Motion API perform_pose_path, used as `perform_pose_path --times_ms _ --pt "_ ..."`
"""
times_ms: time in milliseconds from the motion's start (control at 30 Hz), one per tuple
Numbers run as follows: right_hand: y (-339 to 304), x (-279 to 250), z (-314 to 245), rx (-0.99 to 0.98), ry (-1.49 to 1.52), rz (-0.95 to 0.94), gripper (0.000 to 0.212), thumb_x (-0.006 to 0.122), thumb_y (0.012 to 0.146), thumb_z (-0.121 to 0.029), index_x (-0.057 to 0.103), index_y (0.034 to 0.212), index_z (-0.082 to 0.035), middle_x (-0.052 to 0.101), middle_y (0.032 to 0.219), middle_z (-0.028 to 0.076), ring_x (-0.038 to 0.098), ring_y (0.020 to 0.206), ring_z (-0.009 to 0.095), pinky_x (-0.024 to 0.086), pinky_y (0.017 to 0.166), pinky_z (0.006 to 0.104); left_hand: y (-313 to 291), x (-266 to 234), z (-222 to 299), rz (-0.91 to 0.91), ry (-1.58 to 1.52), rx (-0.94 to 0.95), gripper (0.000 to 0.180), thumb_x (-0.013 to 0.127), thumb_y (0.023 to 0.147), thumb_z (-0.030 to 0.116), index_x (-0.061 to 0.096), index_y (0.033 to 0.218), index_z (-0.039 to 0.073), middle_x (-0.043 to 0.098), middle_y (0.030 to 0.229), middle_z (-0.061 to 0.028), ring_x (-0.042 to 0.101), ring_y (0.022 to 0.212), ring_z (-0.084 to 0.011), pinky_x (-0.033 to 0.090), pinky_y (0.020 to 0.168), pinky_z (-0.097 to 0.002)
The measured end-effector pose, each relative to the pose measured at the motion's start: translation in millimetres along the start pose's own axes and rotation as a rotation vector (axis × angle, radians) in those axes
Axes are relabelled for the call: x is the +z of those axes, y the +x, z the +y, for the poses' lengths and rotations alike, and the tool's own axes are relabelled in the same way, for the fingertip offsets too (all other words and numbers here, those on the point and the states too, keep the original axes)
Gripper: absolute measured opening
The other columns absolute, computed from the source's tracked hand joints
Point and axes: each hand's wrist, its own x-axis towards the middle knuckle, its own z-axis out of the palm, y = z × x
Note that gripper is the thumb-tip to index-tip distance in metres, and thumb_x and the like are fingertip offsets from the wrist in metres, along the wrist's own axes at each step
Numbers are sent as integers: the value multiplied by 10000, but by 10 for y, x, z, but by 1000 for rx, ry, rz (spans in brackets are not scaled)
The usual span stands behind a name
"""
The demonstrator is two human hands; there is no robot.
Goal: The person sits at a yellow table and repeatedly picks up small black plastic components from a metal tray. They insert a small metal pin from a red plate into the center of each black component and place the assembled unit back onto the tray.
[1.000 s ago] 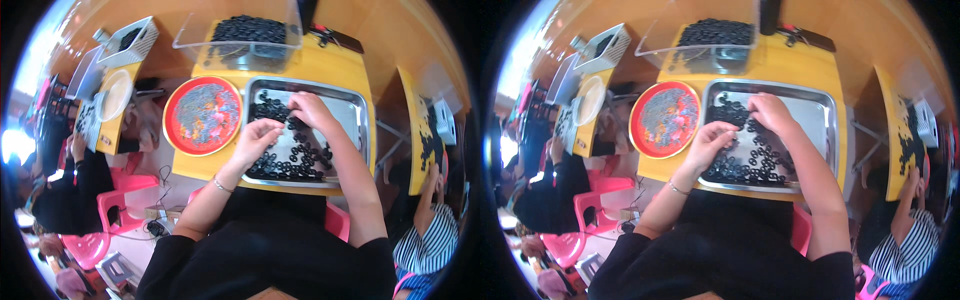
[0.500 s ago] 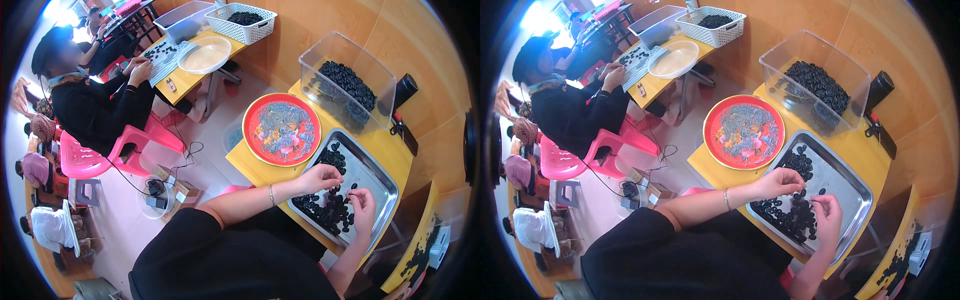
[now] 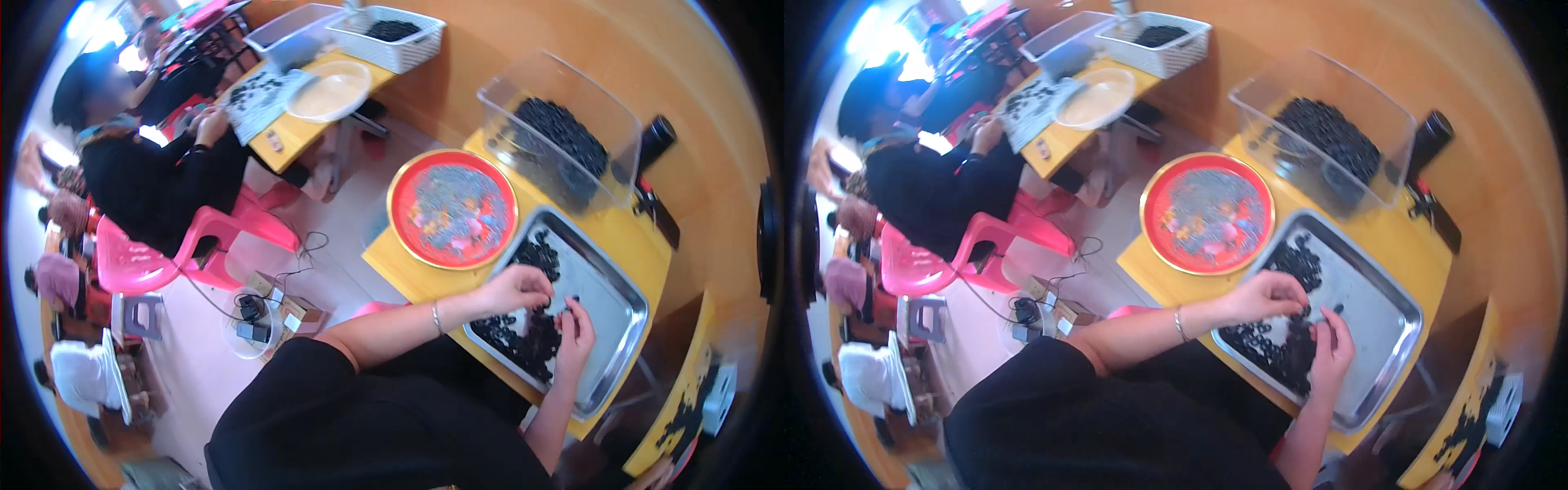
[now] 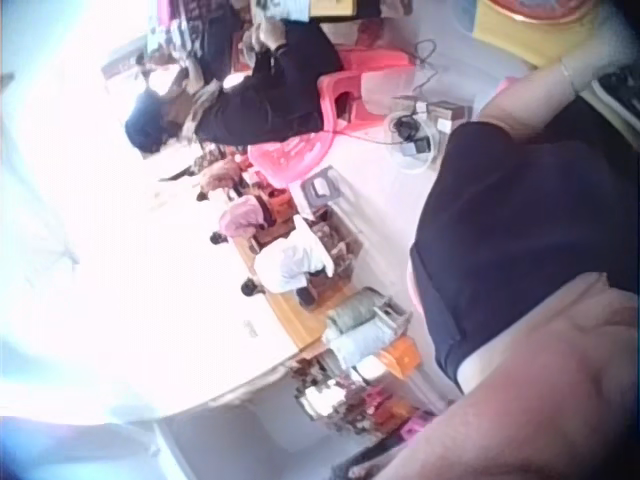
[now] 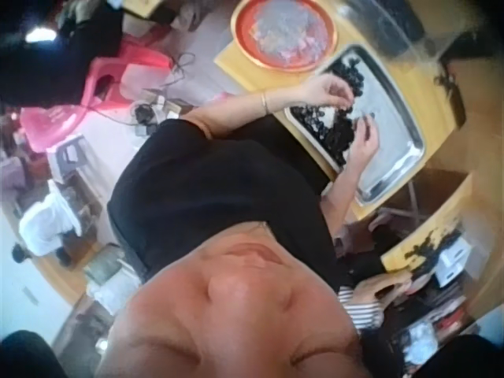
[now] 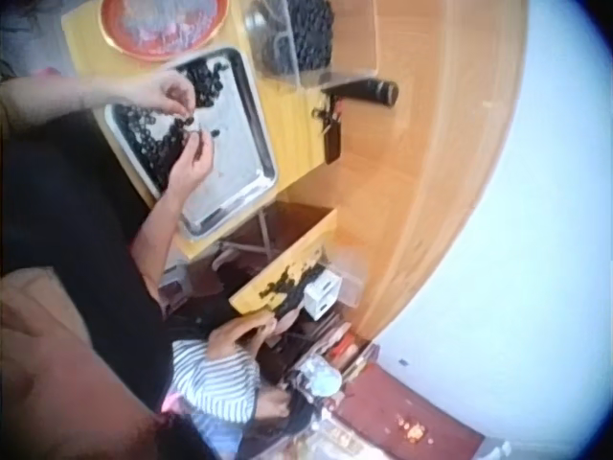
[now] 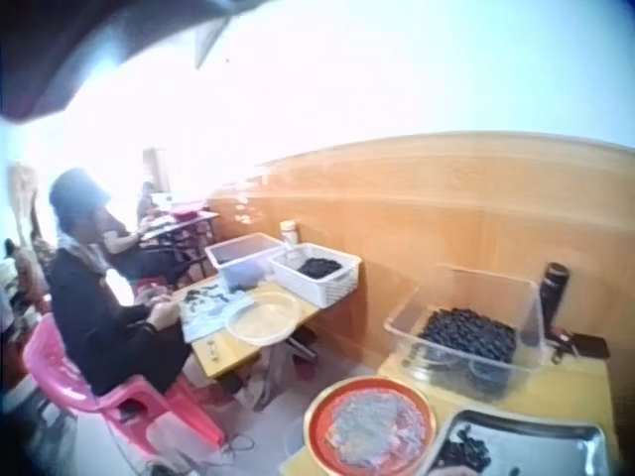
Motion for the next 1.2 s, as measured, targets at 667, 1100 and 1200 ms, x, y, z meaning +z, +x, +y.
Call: perform_pose_path --times_ms 667,1100,1200 --pt "-11 7 -31 -177 -107 -65 196 577 808 11 630 995 -17 617 878 47 583 756 87 473 694 210 8 47 68 25 -73 -137 190 619 798 -12 562 970 44 633 841 -11 592 774 -58 467 660 -180" --pt "3 36 -77 -231 -173 -51 192 625 760 28 651 942 -28 635 808 61 604 700 97 487 639 219 16 37 31 16 -28 -69 227 620 775 -68 541 966 24 632 783 -24 587 729 -47 469 663 -176" --pt "-2 40 -66 -216 -161 -56 198 628 757 39 651 942 -27 640 810 67 610 696 101 489 632 219 6 51 12 14 7 -4 238 618 772 -75 531 975 15 630 775 -24 584 725 -44 464 651 -173"
